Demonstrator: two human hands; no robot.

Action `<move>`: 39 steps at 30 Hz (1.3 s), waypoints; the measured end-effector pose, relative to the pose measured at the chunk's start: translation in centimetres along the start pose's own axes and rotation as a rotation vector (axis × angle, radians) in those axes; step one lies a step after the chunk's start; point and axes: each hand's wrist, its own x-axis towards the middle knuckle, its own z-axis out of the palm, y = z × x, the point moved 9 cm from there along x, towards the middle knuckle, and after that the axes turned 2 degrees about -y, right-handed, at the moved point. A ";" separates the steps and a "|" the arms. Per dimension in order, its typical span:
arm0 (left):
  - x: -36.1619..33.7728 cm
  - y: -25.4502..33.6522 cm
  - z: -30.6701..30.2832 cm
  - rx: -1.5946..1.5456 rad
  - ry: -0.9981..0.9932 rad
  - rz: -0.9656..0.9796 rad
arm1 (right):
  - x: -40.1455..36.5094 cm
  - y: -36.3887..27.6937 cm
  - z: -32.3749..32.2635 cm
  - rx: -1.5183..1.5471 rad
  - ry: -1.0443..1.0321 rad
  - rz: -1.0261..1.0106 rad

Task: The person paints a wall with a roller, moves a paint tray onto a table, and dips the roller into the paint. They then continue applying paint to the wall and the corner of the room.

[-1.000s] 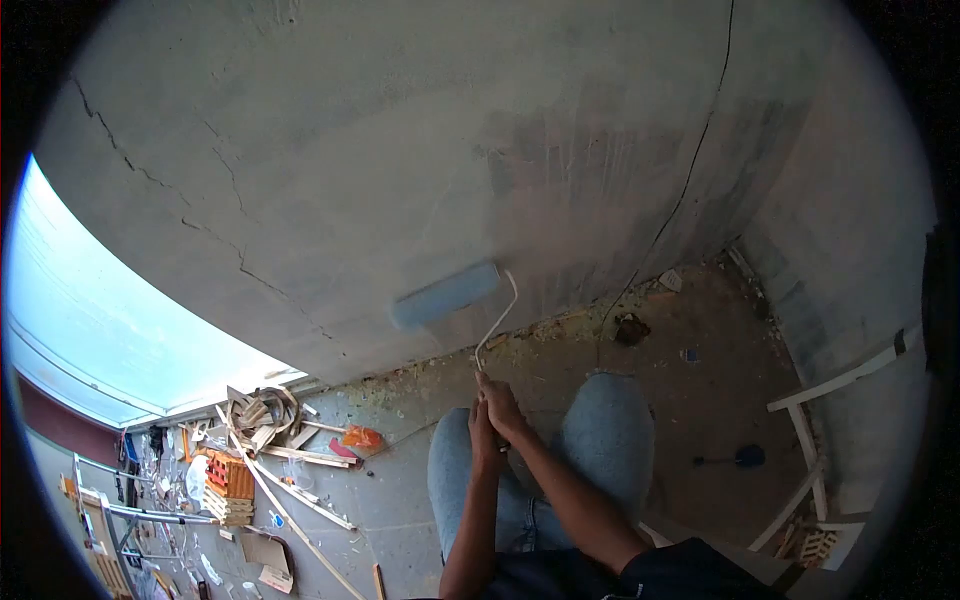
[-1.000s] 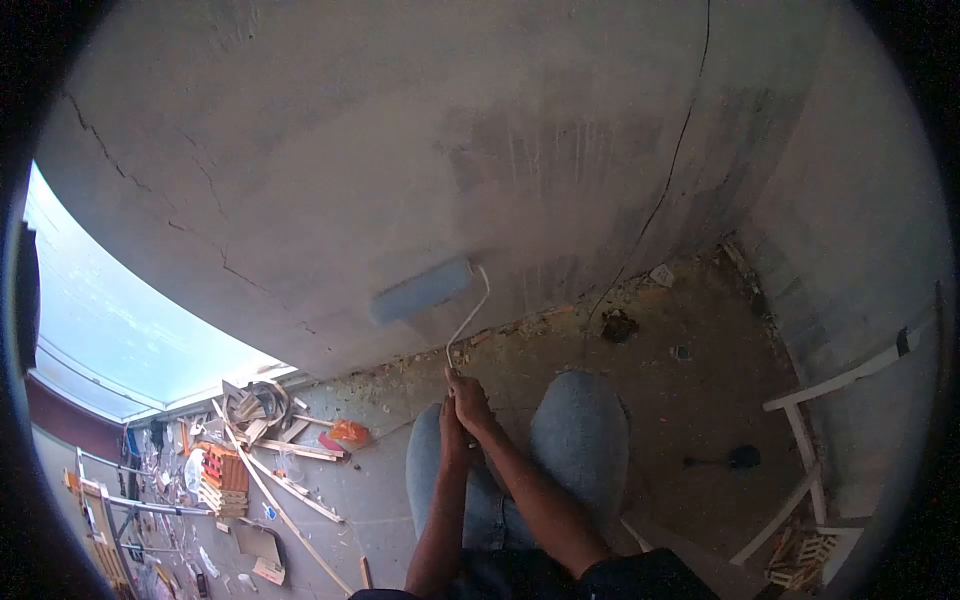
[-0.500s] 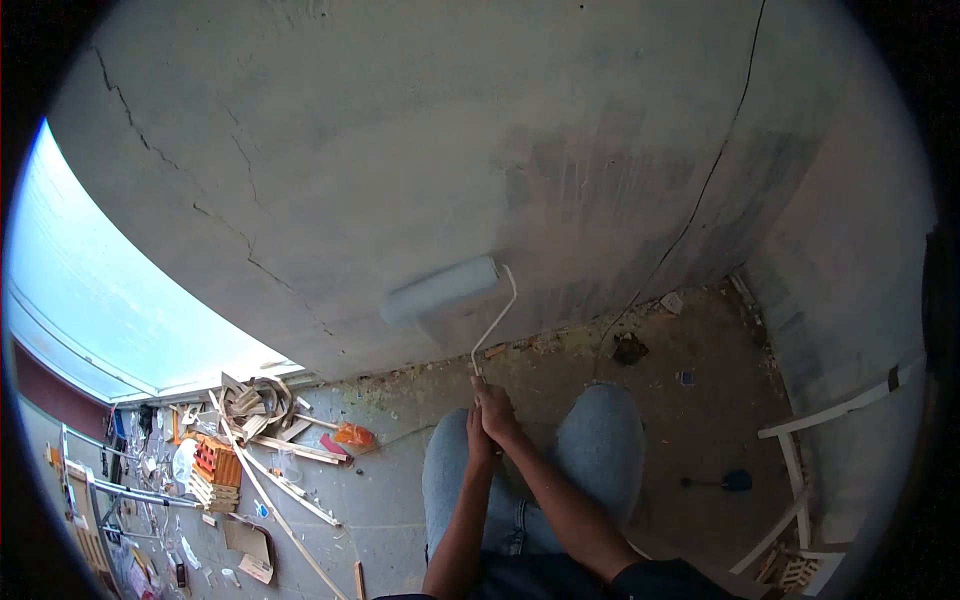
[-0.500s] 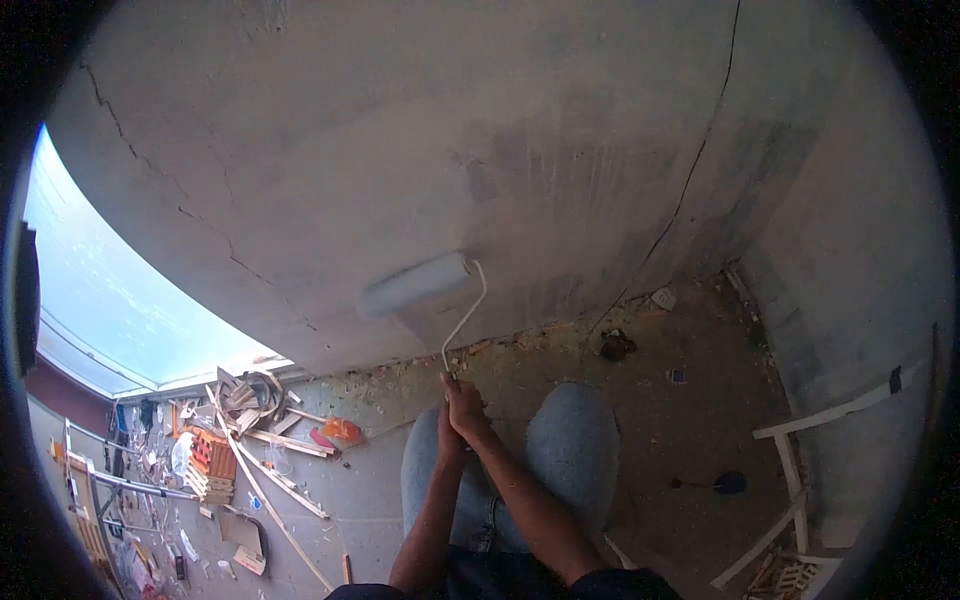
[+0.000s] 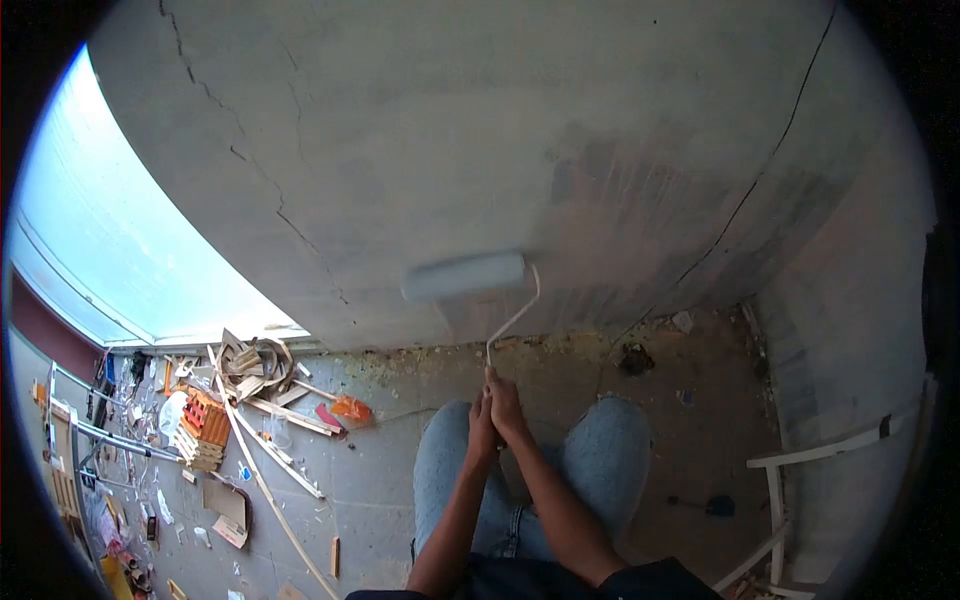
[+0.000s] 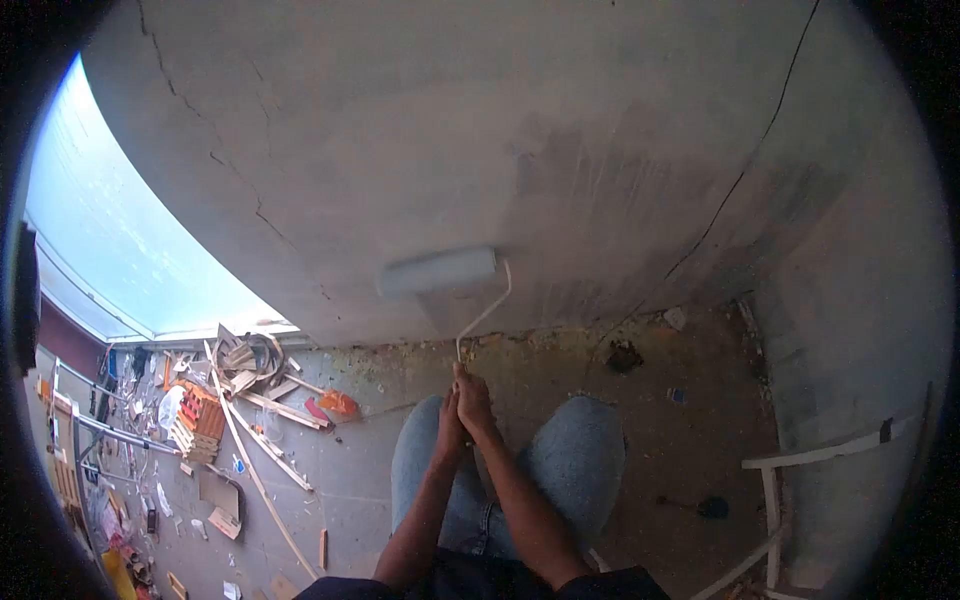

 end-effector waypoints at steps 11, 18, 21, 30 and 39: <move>0.2 6.6 2.0 0.048 -0.094 0.143 | 0.2 -7.7 2.0 0.157 -0.070 -0.234; 2.4 -0.9 -2.8 0.008 -0.111 0.004 | 1.0 1.2 2.0 0.039 0.071 -0.117; 1.3 1.6 -1.6 0.011 -0.096 0.060 | -0.1 -2.3 2.3 0.143 0.030 -0.133; 2.3 0.1 1.2 -0.250 -0.160 -0.086 | 0.7 -3.2 0.3 -0.029 0.059 -0.149; -0.2 1.3 -0.5 -0.070 -0.121 -0.049 | -0.2 0.9 0.8 0.077 0.071 0.047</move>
